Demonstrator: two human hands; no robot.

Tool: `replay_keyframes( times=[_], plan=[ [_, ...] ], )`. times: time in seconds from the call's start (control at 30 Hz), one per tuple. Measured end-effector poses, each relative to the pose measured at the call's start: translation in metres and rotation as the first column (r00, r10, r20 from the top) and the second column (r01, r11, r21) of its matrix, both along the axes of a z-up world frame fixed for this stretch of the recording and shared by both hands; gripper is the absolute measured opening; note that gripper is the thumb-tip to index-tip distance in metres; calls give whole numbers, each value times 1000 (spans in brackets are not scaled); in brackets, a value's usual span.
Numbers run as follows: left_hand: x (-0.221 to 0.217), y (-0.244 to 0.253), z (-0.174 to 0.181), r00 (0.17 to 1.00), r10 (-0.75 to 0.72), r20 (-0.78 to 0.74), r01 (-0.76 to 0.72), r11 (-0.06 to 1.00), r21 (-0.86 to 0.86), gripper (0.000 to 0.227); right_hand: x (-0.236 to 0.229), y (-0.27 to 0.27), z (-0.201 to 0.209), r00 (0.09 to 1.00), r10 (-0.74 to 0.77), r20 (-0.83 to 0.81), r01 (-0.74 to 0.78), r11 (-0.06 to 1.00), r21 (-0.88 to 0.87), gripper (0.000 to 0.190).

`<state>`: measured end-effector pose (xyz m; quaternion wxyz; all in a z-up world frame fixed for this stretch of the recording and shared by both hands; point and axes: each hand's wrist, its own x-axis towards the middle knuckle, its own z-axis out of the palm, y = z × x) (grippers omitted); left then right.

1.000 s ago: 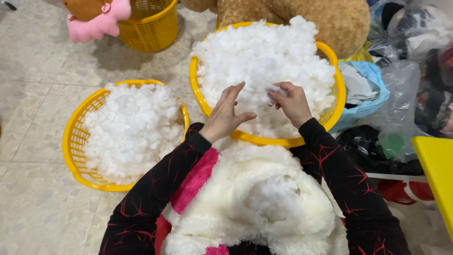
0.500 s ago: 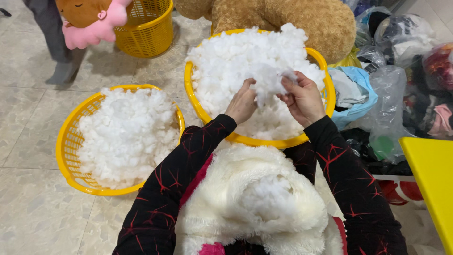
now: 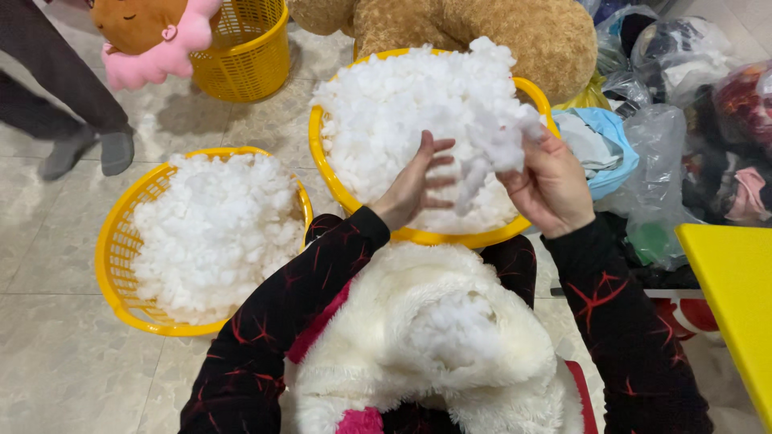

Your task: The person sits on the floor and repeatedly takes handfuls of white polyester fiberfill from yellow baskets, then pushes the fiber into the opening of a white plush toy with pink accents. The person continues to add and compress the stuffing by hand throughout the clip.

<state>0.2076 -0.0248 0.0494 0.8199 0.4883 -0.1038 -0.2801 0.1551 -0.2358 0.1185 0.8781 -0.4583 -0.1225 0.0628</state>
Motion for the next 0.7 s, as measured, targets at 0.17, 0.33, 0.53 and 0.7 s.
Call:
replay_keyframes(
  times=[0.17, 0.33, 0.53, 0.7],
  plan=[
    [-71, 26, 6, 950, -301, -83, 270, 925, -267, 95, -68, -1, -29, 985, -161, -60, 140, 954, -266, 23],
    [-134, 36, 1, 821, -237, 519, 107, 958, 268, 76, -133, 6, -75, 983, -181, 34, 160, 751, -640, 22],
    [-167, 42, -25, 423, -384, 821, -249, 822, 512, 12, -181, 1, -83, 969, -47, 242, 242, 371, -897, 22],
    [-162, 54, -33, 308, -602, 737, -400, 621, 674, 8, -186, -21, -61, 953, -99, 288, 293, 45, -955, 21]
  ],
)
